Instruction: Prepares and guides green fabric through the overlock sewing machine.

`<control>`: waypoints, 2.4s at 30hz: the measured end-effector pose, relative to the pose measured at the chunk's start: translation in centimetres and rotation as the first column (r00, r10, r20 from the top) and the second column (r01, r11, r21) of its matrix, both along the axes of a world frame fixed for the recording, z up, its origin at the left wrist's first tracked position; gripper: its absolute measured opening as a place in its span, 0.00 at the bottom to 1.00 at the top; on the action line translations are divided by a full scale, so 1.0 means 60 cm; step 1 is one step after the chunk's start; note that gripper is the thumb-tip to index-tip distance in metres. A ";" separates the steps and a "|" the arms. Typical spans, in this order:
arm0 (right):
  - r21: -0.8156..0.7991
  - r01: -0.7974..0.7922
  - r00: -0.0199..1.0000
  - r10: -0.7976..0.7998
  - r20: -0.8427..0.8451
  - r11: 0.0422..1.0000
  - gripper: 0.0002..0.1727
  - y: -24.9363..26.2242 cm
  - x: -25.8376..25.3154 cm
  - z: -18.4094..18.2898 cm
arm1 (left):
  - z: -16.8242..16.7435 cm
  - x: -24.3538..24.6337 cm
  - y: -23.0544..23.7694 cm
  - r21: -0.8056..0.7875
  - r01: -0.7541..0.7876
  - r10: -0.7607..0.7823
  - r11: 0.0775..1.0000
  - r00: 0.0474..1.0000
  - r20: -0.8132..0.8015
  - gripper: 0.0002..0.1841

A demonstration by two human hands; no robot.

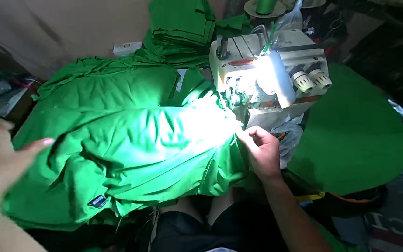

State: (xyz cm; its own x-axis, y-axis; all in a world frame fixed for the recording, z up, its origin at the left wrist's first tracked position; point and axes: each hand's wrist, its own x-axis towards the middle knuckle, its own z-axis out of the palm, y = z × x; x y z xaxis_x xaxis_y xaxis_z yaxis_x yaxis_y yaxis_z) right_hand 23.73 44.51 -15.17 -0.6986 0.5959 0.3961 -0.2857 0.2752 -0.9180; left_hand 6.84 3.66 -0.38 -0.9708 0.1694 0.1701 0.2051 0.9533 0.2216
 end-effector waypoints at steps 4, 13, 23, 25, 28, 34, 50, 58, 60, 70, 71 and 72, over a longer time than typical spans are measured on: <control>0.033 0.051 0.998 -0.052 0.038 0.998 0.10 0.005 -0.024 0.009 | -0.146 0.200 0.171 0.620 0.536 -0.742 0.573 0.661 0.114 0.16; 0.108 0.089 0.988 -0.101 0.113 0.990 0.12 0.009 -0.028 0.012 | -0.240 0.325 0.330 0.522 -0.833 -0.415 -0.181 0.546 0.728 0.16; -0.450 -0.113 0.975 0.186 0.120 0.886 0.24 -0.034 0.010 0.021 | -0.188 0.282 0.347 0.931 -0.352 -0.240 0.095 0.900 0.364 0.19; -0.480 -0.112 0.967 0.207 0.149 0.870 0.23 -0.042 0.021 0.013 | -0.212 0.290 0.354 0.940 -0.323 -0.096 0.109 0.938 0.334 0.16; -0.486 -0.137 0.952 0.250 0.177 0.863 0.18 -0.040 0.037 0.003 | -0.223 0.290 0.336 0.974 -0.192 0.010 0.124 0.981 0.192 0.09; -0.509 -0.101 0.972 0.194 0.134 0.855 0.07 -0.051 0.048 -0.016 | -0.214 0.289 0.288 0.991 0.030 -0.060 0.132 0.998 -0.022 0.15; -0.294 -0.064 0.996 0.044 -0.073 0.954 0.21 -0.057 0.068 -0.029 | -0.168 0.223 0.231 0.901 0.121 -0.019 0.416 0.992 -0.125 0.15; -0.409 -0.161 0.985 0.125 -0.115 0.898 0.26 -0.040 0.089 0.002 | -0.172 0.220 0.256 0.920 0.131 -0.168 0.370 0.983 -0.073 0.16; -0.534 -0.157 0.987 0.151 -0.055 0.831 0.25 -0.020 0.088 0.003 | -0.176 0.240 0.262 0.922 0.191 -0.160 0.337 0.977 -0.143 0.26; -0.491 -0.249 0.966 0.252 -0.062 0.835 0.25 -0.061 0.083 -0.018 | -0.195 0.172 0.240 0.797 0.358 -0.119 0.487 0.931 -0.345 0.18; -0.512 -0.249 0.961 0.274 -0.027 0.822 0.26 -0.058 0.085 -0.017 | -0.198 0.177 0.241 0.807 0.366 -0.145 0.463 0.930 -0.339 0.17; -0.537 -0.254 0.951 0.310 0.015 0.804 0.26 -0.054 0.086 -0.015 | -0.201 0.181 0.243 0.813 0.372 -0.161 0.449 0.928 -0.336 0.18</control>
